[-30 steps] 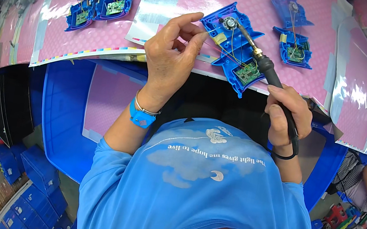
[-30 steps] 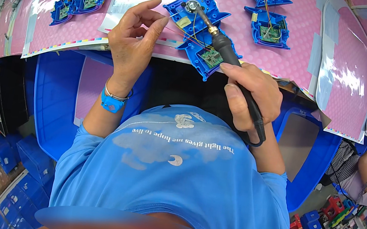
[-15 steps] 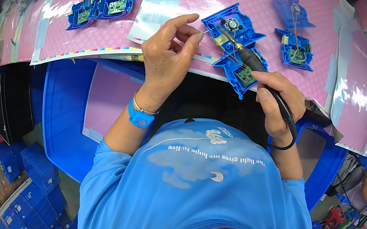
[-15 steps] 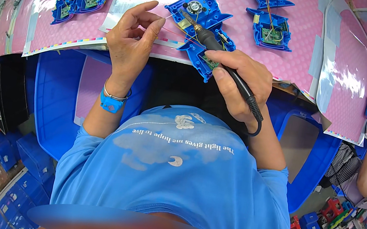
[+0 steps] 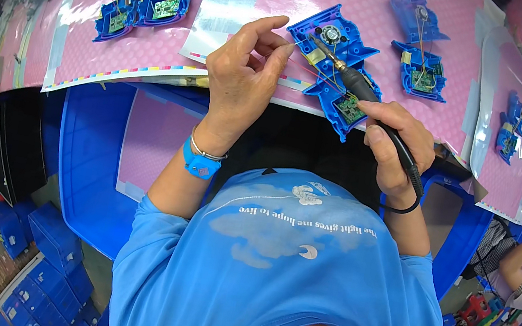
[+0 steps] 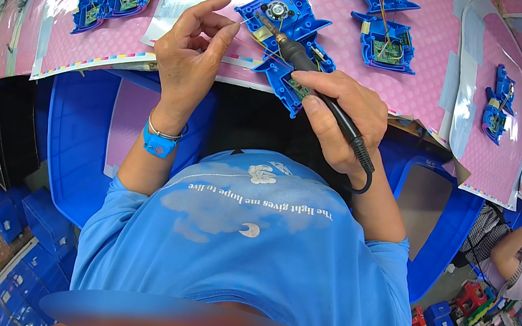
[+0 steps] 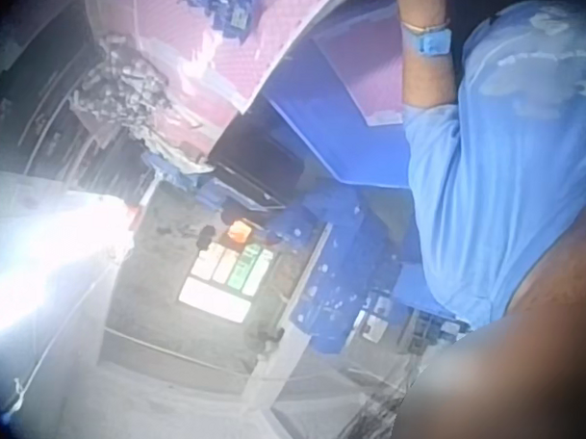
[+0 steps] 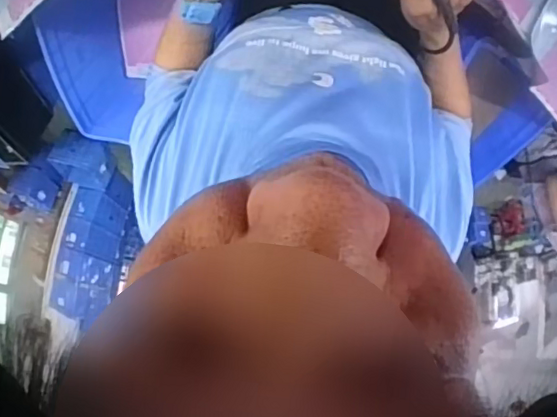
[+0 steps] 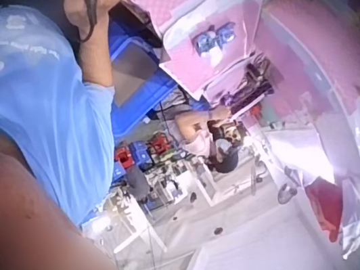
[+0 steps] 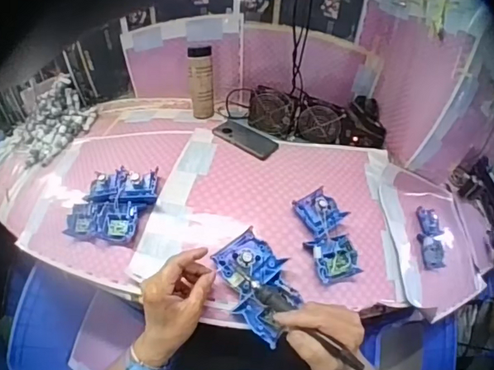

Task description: Soldering electronic components onto small blue circuit boards on a factory workbench.

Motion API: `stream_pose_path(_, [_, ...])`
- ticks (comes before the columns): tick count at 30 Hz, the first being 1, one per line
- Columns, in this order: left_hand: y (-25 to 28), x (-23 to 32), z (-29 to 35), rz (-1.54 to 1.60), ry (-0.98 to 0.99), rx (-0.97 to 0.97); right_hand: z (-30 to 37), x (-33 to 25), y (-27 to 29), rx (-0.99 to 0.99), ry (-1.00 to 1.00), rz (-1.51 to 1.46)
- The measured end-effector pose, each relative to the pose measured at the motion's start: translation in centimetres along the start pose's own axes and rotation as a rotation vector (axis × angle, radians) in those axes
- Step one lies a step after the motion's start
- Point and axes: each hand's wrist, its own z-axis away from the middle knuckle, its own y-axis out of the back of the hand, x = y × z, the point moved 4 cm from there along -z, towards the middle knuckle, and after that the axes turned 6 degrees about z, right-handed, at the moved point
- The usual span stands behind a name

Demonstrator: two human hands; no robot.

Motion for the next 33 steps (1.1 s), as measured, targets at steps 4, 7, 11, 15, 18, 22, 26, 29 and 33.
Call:
stream_pose_path(4, [-0.2, -0.1, -0.1, 0.01, -0.007, -0.01, -0.1, -0.1, -0.1, -0.005, -0.002, 0.009])
stream_pose_path(7, [-0.2, -0.1, -0.3, 0.022, -0.009, -0.02, -0.1, -0.3, -0.1, -0.014, -0.012, 0.005])
stream_pose_path(11, [-0.3, -0.3, -0.6, 0.073, -0.013, -0.009, -0.1, -0.2, -0.1, -0.011, 0.012, 0.016])
stream_pose_path(15, [1.1, -0.8, -0.6, 0.333, 0.082, 0.096, 0.1, -0.4, 0.0, 0.002, -0.016, 0.011])
stream_pose_path(18, [2.2, 0.9, -0.1, 0.035, -0.233, -0.005, 0.2, -0.6, 0.3, 0.018, -0.028, 0.006])
stream_pose_path(22, [1.2, 1.4, 0.4, -0.157, -0.586, -0.1, 0.1, -0.7, 0.2, 0.02, -0.036, 0.001])
stream_pose_path(26, [0.8, 1.5, 0.5, -0.35, -0.6, -0.225, 0.1, -0.6, 0.2, 0.017, -0.033, -0.002])
stream_pose_path(29, [0.7, 1.5, 0.2, -0.383, -0.69, -0.209, 0.1, -0.7, 0.3, 0.031, -0.013, 0.001])
stream_pose_path(33, [0.2, 2.1, -0.3, -0.349, -0.741, -0.179, 0.0, -0.7, 0.4, 0.029, -0.017, 0.003])
